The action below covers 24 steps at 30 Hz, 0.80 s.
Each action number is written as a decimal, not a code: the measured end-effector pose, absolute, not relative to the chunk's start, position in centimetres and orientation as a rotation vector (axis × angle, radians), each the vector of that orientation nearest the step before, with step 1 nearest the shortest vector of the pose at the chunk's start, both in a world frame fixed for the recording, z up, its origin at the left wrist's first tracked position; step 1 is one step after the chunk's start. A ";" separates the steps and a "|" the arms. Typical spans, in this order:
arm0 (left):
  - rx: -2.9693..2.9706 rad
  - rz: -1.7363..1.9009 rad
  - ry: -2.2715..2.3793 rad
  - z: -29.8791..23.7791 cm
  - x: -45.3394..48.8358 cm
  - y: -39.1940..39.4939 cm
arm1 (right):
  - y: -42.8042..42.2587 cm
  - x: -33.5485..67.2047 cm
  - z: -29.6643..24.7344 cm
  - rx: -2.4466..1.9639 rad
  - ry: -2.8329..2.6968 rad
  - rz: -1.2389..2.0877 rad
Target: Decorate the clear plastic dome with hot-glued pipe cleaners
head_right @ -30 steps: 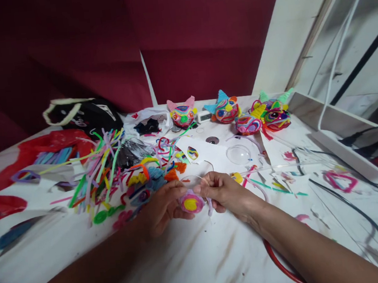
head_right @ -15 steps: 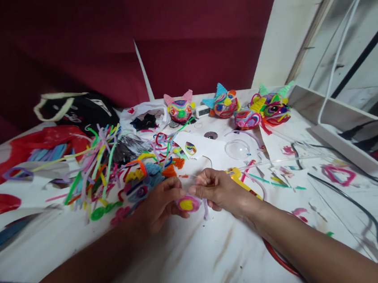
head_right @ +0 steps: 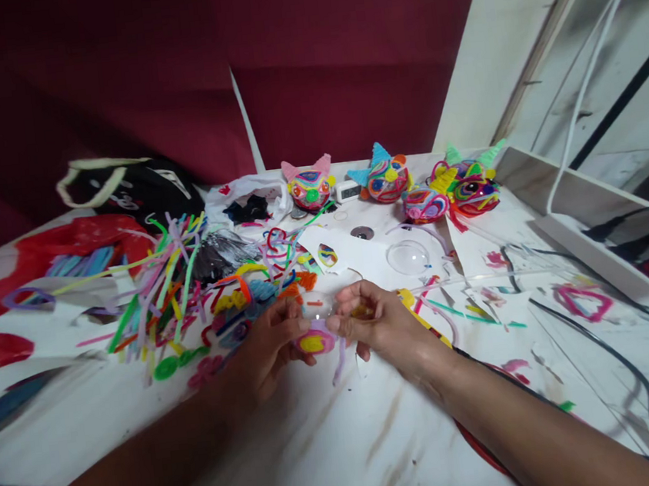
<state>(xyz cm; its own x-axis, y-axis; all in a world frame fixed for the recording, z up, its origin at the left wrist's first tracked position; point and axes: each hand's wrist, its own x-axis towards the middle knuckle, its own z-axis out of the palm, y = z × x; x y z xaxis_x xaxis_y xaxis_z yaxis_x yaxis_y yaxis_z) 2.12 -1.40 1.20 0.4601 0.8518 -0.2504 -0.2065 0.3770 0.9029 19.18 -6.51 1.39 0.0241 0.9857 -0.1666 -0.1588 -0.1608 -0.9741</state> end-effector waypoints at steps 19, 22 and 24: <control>0.972 0.850 0.879 1.5 2.3 -1.3 | -7.0 19.1 1.8 -1.335 -1.106 1.327; 0.980 0.837 0.887 1.6 2.3 -1.4 | -7.2 19.2 2.2 -1.340 -1.059 1.375; 0.990 0.822 0.892 1.7 2.2 -1.5 | -7.3 19.3 2.5 -1.289 -0.995 1.467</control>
<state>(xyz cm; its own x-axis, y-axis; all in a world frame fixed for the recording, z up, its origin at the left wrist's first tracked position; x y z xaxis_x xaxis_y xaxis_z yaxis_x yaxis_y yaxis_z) 2.24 -1.47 1.66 0.4031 0.8832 -0.2396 -0.1662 0.3281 0.9299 19.26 -7.31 2.52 -0.0347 0.9666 -0.2538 -0.1219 -0.2562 -0.9589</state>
